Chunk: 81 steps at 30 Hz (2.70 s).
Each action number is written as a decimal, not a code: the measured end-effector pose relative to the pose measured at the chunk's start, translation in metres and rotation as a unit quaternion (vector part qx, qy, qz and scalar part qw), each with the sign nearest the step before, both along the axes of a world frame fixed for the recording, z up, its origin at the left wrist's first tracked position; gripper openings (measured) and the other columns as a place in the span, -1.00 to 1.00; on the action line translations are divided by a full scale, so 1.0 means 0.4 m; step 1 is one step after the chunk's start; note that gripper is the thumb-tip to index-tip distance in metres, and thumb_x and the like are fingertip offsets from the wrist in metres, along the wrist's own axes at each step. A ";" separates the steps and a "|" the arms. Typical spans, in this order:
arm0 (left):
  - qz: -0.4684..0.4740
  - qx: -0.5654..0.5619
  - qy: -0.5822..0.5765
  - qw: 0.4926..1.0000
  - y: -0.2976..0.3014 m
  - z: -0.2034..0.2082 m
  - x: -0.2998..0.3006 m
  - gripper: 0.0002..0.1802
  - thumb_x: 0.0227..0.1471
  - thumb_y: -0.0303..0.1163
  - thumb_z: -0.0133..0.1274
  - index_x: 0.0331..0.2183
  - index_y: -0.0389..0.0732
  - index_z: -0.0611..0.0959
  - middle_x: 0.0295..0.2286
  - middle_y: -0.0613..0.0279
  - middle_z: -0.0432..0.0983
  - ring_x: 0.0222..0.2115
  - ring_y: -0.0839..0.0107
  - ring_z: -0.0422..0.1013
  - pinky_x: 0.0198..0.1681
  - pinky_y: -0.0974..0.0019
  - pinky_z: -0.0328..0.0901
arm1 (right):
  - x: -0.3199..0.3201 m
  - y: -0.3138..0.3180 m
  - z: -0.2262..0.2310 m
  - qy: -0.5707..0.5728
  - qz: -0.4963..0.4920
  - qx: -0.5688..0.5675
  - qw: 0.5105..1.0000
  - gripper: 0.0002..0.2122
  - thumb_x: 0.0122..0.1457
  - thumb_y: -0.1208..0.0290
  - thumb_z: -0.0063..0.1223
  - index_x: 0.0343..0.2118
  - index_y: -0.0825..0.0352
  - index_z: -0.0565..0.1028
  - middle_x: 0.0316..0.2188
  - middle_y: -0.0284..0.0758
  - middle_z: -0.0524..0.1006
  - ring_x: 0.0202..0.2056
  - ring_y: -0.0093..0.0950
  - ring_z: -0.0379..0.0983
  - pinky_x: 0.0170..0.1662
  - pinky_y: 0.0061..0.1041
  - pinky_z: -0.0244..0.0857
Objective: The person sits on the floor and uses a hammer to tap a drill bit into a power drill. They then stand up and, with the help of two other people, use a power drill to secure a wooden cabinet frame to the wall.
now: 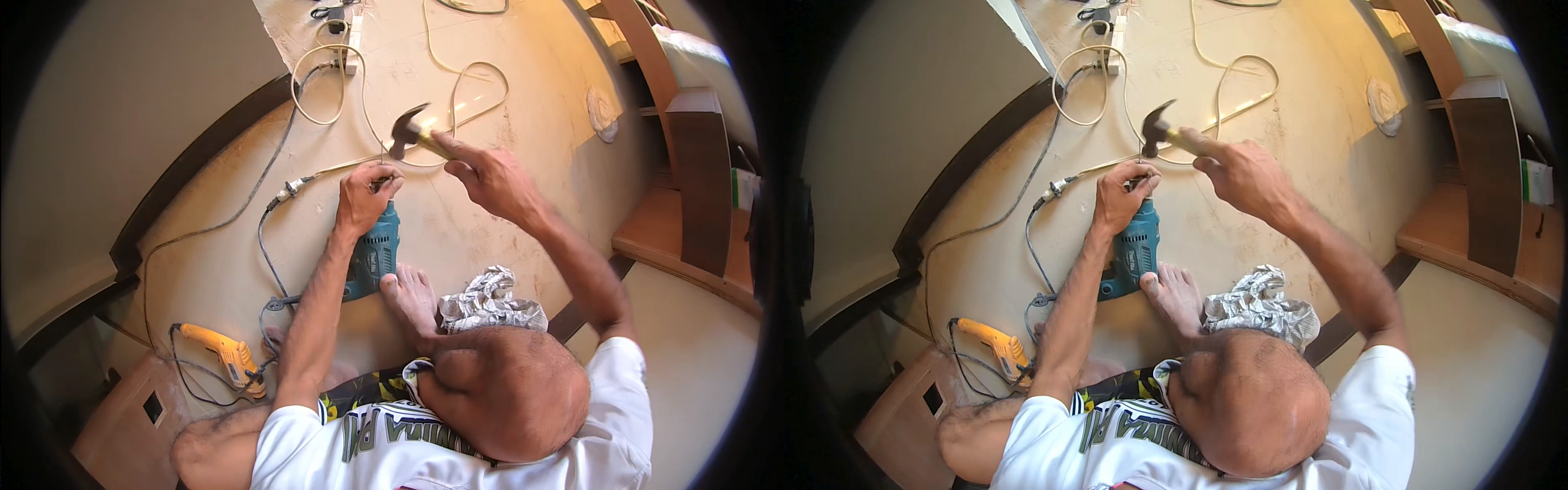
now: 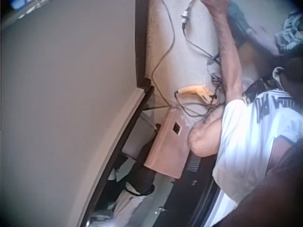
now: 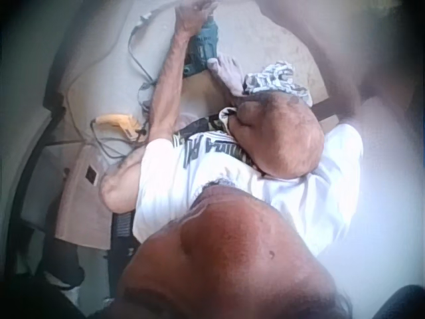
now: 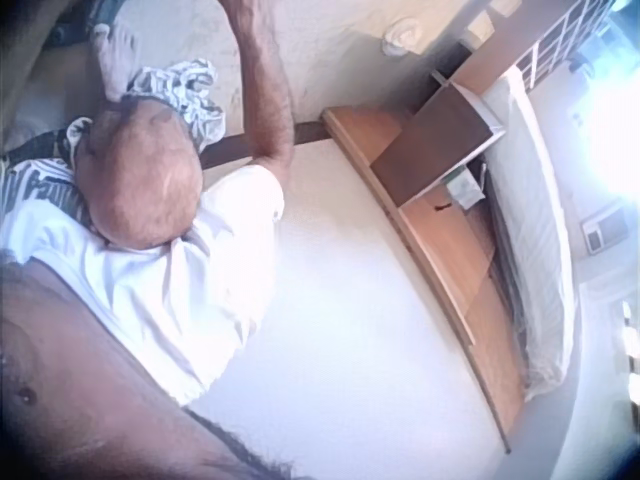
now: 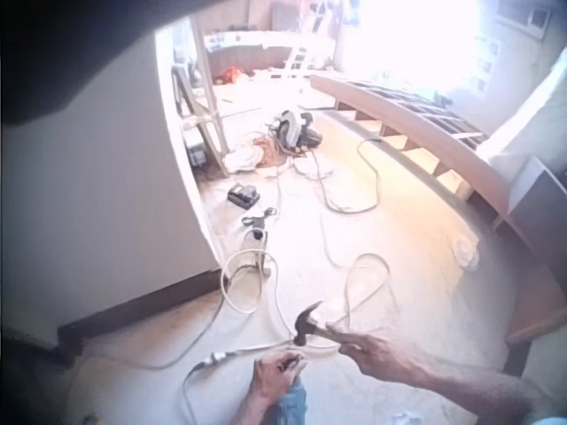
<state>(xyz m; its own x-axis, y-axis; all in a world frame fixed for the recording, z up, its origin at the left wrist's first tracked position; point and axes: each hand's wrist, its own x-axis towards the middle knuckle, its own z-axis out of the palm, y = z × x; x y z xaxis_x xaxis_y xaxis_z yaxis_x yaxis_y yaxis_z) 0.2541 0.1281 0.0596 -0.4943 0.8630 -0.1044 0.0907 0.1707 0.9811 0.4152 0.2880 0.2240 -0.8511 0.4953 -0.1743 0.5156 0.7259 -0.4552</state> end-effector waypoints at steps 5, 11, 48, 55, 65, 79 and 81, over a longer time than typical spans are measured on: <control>0.067 0.024 -0.216 0.974 0.030 -0.055 -0.025 -0.75 0.31 -0.27 0.18 -0.16 -0.27 0.69 -0.29 0.31 0.67 -0.31 0.57 0.54 -0.19 0.46 0.46 | 0.114 -0.032 -0.263 -0.013 -0.331 -0.255 0.908 -0.51 0.25 0.15 0.26 0.15 0.29 0.48 -0.62 -0.19 0.57 -0.55 -0.17 0.57 -0.43 -0.23 0.47; 0.057 -0.001 -0.230 0.972 0.021 -0.065 -0.087 -0.74 0.38 -0.27 0.06 -0.13 -0.28 0.64 -0.16 0.11 0.70 -0.18 0.41 0.62 -0.07 0.33 0.52 | 0.092 -0.119 -0.348 0.047 -0.219 0.217 0.950 -0.43 0.17 -0.11 0.31 0.00 0.31 0.49 -0.17 -0.13 0.53 -0.13 -0.21 0.48 -0.12 -0.15 0.41; 0.006 -0.139 -0.243 0.960 0.138 -0.043 -0.157 -0.71 0.36 -0.22 0.10 -0.13 -0.25 0.71 -0.29 0.25 0.72 -0.33 0.50 0.62 -0.22 0.41 0.50 | -0.112 -0.194 -0.438 0.196 -0.351 -0.377 0.835 -0.42 0.07 0.26 0.41 0.04 0.53 0.41 -0.30 -0.15 0.68 -0.27 -0.43 0.64 -0.17 -0.44 0.53; 0.011 -0.126 -0.269 0.955 0.132 -0.047 -0.177 -0.71 0.37 -0.19 0.09 -0.13 -0.20 0.71 -0.29 0.33 0.71 -0.30 0.54 0.62 -0.19 0.43 0.49 | -0.112 -0.198 -0.436 0.205 -0.349 -0.397 0.824 -0.45 0.08 0.27 0.40 0.03 0.52 0.42 -0.30 -0.16 0.68 -0.27 -0.45 0.64 -0.16 -0.45 0.52; 0.011 -0.127 -0.255 0.958 0.137 -0.047 -0.161 -0.70 0.35 -0.20 0.13 -0.13 -0.25 0.72 -0.32 0.29 0.71 -0.35 0.51 0.62 -0.26 0.43 0.51 | -0.108 -0.203 -0.460 0.217 -0.350 -0.401 0.819 -0.46 0.08 0.27 0.40 0.01 0.51 0.44 -0.29 -0.17 0.67 -0.25 -0.46 0.63 -0.15 -0.45 0.52; -0.010 -0.142 -0.199 0.970 0.127 -0.043 -0.146 -0.70 0.32 -0.26 0.16 -0.14 -0.33 0.73 -0.38 0.25 0.68 -0.39 0.52 0.57 -0.31 0.41 0.50 | -0.107 -0.211 -0.432 0.251 -0.328 -0.470 0.780 -0.44 0.13 0.42 0.32 0.14 0.51 0.34 -0.16 -0.09 0.65 -0.18 -0.42 0.61 -0.07 -0.41 0.49; -0.013 -0.136 -0.196 0.971 0.129 -0.040 -0.146 -0.70 0.31 -0.26 0.17 -0.14 -0.33 0.73 -0.38 0.26 0.68 -0.38 0.52 0.57 -0.30 0.40 0.50 | -0.109 -0.205 -0.432 0.259 -0.323 -0.518 0.748 -0.43 0.14 0.47 0.30 0.17 0.51 0.31 -0.13 -0.08 0.64 -0.16 -0.40 0.60 -0.05 -0.40 0.48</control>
<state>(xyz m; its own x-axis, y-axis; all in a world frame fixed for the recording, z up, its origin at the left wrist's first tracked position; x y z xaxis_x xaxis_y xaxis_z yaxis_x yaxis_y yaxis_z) 0.1958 0.1797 0.0434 -0.3483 0.7887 -0.5066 -0.2722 0.4320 0.8598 0.3718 0.2061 0.0514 -0.5785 0.6597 -0.4797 0.1667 -0.4801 -0.8612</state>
